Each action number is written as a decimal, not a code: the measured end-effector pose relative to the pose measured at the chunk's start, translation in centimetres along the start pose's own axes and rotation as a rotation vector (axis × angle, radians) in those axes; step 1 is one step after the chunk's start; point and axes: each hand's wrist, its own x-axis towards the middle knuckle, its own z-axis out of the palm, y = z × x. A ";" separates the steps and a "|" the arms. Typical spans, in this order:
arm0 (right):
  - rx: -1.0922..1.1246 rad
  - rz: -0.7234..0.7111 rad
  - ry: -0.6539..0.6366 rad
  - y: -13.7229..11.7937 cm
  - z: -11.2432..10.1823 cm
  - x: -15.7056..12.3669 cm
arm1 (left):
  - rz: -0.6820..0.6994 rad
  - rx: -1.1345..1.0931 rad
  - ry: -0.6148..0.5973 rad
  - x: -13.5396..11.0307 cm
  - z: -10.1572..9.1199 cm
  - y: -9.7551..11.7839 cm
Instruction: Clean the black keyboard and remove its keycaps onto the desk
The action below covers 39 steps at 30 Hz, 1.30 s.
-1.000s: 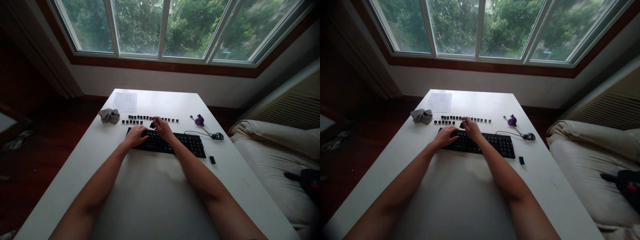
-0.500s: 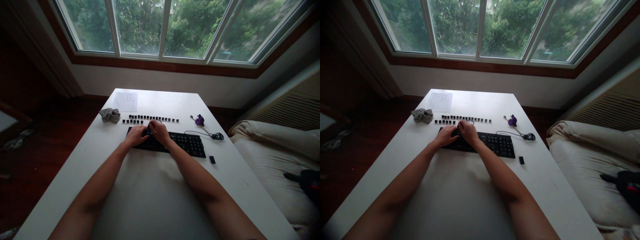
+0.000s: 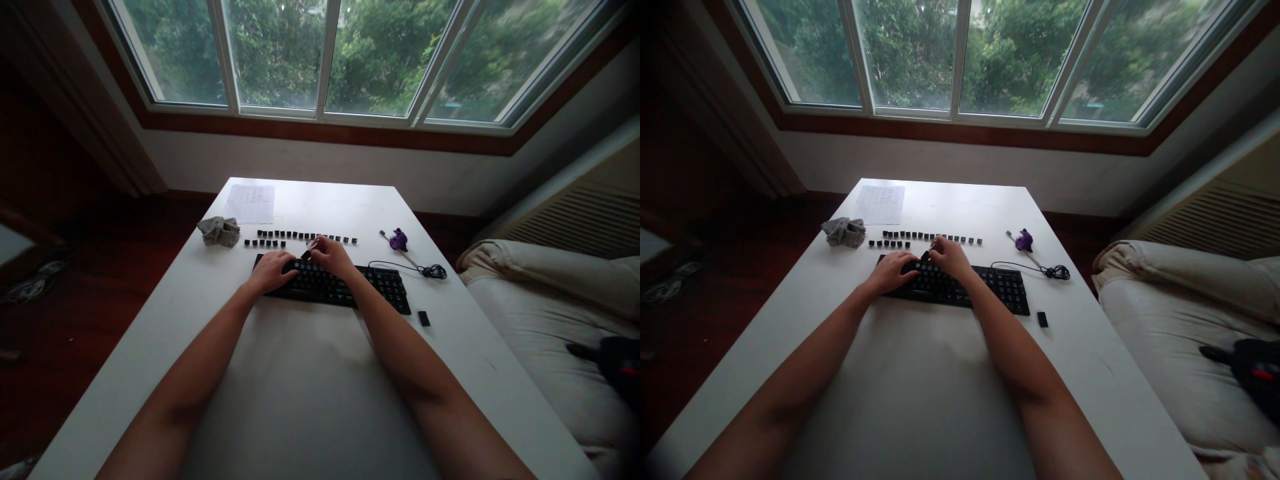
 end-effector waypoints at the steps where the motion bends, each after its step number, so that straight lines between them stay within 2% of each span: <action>1: 0.045 0.030 0.007 0.1 -0.1 0.1 | -0.001 -0.004 0.006 0.0 0.0 0.1; 5: 0.242 0.058 0.003 -0.4 -0.5 0.1 | 0.002 -0.068 0.052 0.1 -0.4 0.4; 8: 0.301 0.036 -0.023 -1.1 -0.7 -0.1 | 0.012 -0.165 0.087 0.3 -0.8 0.7; 18: 0.245 -0.030 -0.104 -1.8 -0.7 -0.4 | 0.002 -0.329 0.133 0.6 -0.5 1.0; 27: 0.161 -0.040 -0.068 -1.8 -1.1 -0.4 | -0.066 -0.331 0.126 0.7 -0.6 1.3; 33: 0.193 -0.026 -0.059 -2.0 -2.0 -0.4 | -0.059 -0.386 0.135 0.7 -0.8 0.9; 36: 0.202 -0.026 -0.053 -2.1 -2.6 -0.4 | -0.127 -0.452 0.185 0.9 -0.4 0.4; 39: 0.197 -0.030 -0.059 -2.2 -3.1 -0.4 | -0.201 -0.501 0.294 1.5 0.1 -0.1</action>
